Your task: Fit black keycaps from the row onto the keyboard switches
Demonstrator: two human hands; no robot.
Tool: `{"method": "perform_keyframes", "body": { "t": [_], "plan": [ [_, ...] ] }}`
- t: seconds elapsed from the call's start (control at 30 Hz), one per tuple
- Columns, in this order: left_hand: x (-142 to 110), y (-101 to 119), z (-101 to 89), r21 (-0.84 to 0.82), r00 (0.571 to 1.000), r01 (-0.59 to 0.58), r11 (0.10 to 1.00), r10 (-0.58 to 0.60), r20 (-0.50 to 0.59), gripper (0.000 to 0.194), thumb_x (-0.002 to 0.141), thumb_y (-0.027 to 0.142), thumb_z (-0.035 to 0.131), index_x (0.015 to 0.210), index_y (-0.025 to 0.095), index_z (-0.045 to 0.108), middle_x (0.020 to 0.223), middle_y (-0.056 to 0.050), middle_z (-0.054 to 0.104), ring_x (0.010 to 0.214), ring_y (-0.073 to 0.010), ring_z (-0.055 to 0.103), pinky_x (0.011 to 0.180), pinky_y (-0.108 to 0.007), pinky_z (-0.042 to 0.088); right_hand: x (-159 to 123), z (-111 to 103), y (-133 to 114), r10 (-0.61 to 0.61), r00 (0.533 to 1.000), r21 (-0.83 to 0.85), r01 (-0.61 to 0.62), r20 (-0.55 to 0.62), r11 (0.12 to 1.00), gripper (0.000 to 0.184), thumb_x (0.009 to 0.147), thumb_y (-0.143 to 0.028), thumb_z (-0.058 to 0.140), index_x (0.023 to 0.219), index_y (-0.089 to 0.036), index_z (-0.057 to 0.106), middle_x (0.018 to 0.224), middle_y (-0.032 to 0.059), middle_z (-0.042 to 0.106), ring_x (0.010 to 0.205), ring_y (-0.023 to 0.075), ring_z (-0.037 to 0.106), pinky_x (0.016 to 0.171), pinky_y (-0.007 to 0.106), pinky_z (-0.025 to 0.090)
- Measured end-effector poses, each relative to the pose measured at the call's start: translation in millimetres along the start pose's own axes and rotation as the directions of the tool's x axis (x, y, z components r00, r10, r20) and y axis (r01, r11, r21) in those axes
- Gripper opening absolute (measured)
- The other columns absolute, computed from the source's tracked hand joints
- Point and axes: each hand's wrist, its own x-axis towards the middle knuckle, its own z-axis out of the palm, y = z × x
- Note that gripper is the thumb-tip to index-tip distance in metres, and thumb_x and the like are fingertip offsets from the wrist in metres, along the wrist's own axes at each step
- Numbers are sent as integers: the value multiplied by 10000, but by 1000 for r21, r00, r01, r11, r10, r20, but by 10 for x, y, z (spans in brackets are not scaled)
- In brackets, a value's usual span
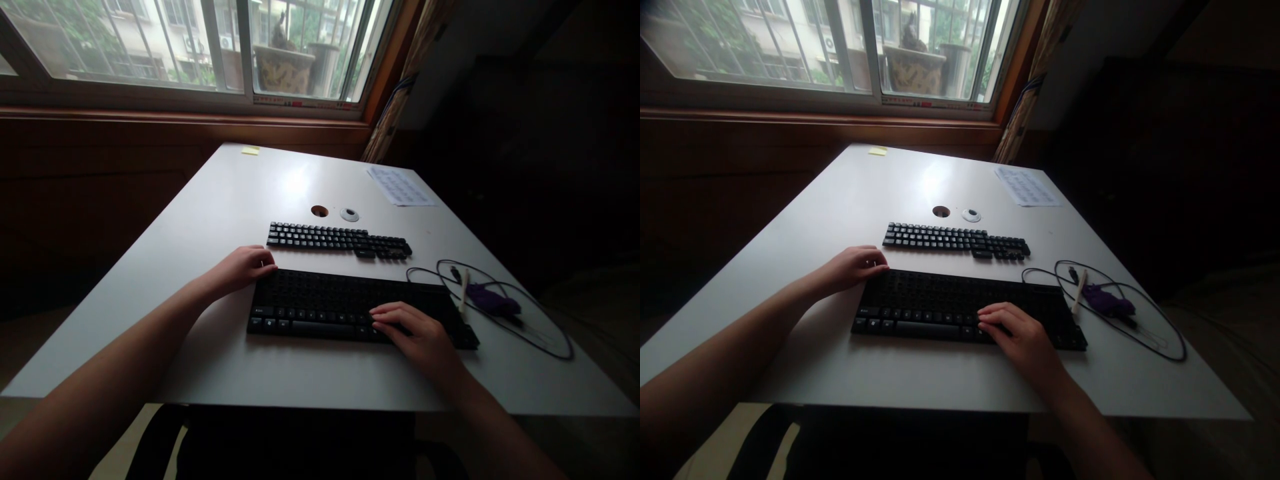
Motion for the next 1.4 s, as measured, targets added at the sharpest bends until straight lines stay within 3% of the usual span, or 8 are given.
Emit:
{"method": "perform_keyframes", "body": {
  "t": [0.33,1.13,1.4],
  "plan": [
    [-8,35,-22,7,1000,14,1000,-14,7,238,954,367,589,901,179,725,887,-56,680,809,-189,623,725,-300,457,12,-7,-15,-12,998,-9,12,-58,1000,55,933,-232,700,968,-267,723,1043,31,759,975,216,736,873,381,617],
    [-10,43,-25,0,1000,21,1000,-21,3,245,948,378,589,892,183,726,892,-59,685,816,-194,625,724,-303,463,-19,29,42,-59,998,-8,59,-19,998,109,941,-189,686,1006,-273,708,1078,33,735,999,212,716,877,392,609],
    [-11,23,-15,-8,1000,10,1000,-10,0,237,950,380,590,895,193,724,889,-49,687,813,-188,623,728,-297,459,-66,6,37,-156,988,-108,157,18,982,218,947,-142,658,1119,-272,690,1149,64,704,1066,220,686,918,413,598]
  ]
}}
